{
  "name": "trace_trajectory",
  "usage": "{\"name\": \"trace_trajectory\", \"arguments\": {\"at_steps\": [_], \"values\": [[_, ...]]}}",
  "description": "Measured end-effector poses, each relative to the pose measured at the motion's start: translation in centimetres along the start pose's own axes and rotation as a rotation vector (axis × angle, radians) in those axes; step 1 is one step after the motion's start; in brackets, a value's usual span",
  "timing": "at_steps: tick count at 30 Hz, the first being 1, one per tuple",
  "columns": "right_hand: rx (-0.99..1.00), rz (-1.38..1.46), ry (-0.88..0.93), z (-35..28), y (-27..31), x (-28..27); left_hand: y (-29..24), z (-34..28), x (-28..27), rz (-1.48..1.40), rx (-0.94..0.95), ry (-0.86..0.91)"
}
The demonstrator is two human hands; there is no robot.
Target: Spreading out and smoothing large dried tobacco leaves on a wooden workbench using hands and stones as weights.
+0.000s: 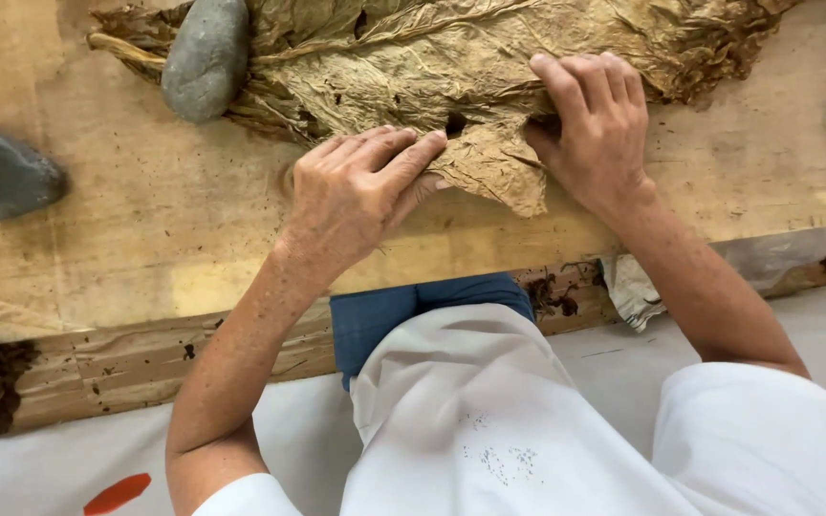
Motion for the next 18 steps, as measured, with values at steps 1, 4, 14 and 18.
{"name": "trace_trajectory", "arguments": {"at_steps": [1,4,14,18], "values": [[-0.017,-0.121,-0.125,0.6,-0.4,0.0,-0.1,0.4,-0.4,-0.001,-0.005,-0.025],[-0.072,-0.189,-0.213,1.0,-2.0,-0.9,-0.3,0.5,-0.7,0.054,0.014,-0.006],[-0.08,-0.073,0.023,-7.1,-4.9,-3.9,0.5,-2.1,1.5,0.03,0.139,0.196],[-0.089,-0.113,0.123,-8.5,-2.9,-5.6,0.5,-2.5,1.5,0.028,0.203,0.261]]}}
Point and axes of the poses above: each hand's wrist, its own z-axis towards the middle knuckle, its own x-axis out of the palm, y = z × x, the point moved 2 cm from there along z, towards the middle knuckle, and after that the axes turned 13 degrees about y, right-handed, at the moved point
